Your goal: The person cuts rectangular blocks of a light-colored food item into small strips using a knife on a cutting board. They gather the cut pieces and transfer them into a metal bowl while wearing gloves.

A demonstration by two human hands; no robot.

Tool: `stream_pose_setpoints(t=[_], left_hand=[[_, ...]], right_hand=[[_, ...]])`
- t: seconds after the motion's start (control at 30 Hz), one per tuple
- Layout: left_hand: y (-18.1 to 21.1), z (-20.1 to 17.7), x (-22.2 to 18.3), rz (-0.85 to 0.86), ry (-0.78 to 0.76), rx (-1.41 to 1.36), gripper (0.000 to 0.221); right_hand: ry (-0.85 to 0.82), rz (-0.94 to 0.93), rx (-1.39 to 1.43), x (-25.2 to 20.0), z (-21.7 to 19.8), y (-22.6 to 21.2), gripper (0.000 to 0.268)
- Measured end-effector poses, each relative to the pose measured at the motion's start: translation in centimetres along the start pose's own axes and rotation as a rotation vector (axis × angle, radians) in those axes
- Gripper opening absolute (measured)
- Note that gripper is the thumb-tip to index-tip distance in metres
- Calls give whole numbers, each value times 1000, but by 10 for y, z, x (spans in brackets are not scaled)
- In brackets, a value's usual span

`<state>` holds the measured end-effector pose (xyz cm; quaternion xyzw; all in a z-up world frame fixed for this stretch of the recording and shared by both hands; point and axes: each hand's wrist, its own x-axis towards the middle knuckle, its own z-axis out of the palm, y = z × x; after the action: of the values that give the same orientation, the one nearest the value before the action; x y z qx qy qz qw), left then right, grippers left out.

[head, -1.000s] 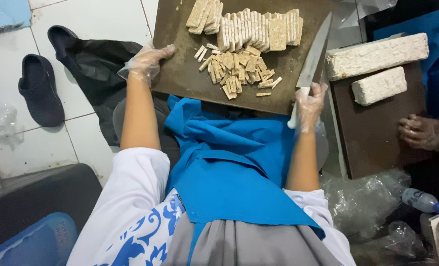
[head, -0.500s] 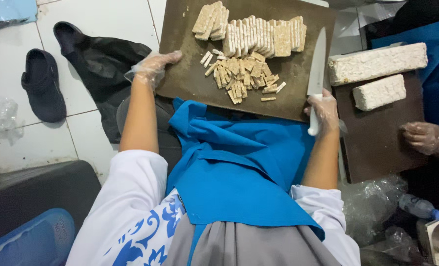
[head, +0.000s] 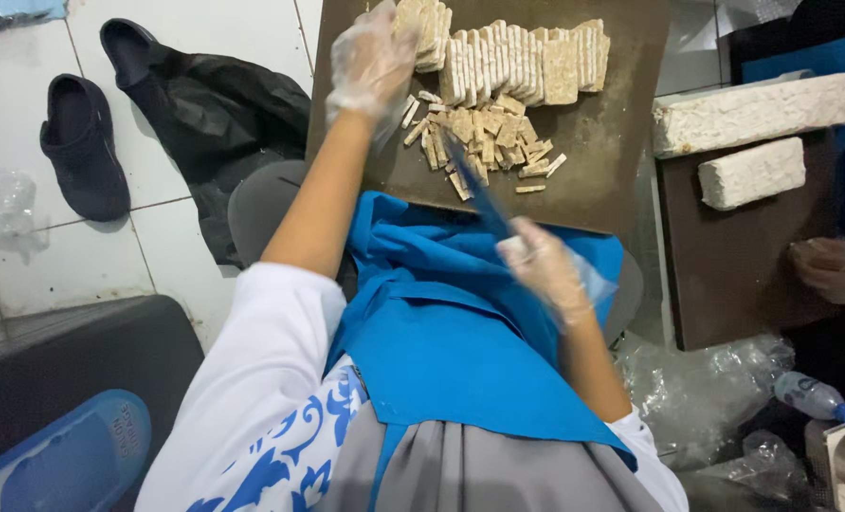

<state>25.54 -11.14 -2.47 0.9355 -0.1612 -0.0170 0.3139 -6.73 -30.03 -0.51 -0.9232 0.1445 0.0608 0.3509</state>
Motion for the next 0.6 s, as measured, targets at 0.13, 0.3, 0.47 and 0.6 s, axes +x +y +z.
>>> stream_pose_setpoints(t=[0.13, 0.3, 0.47, 0.6], left_hand=[[24, 10, 24, -227, -343, 100, 67], [26, -3, 29, 137, -449, 519, 51], [31, -9, 30, -121, -361, 224, 46], [30, 6, 27, -133, -443, 182, 35]], right_hand=[[-199, -28, -246, -1, 9, -52, 16], [-155, -115, -259, 6, 21, -67, 11], [-22, -137, -71, 22, 33, -54, 19], [78, -130, -80, 32, 38, -41, 24]])
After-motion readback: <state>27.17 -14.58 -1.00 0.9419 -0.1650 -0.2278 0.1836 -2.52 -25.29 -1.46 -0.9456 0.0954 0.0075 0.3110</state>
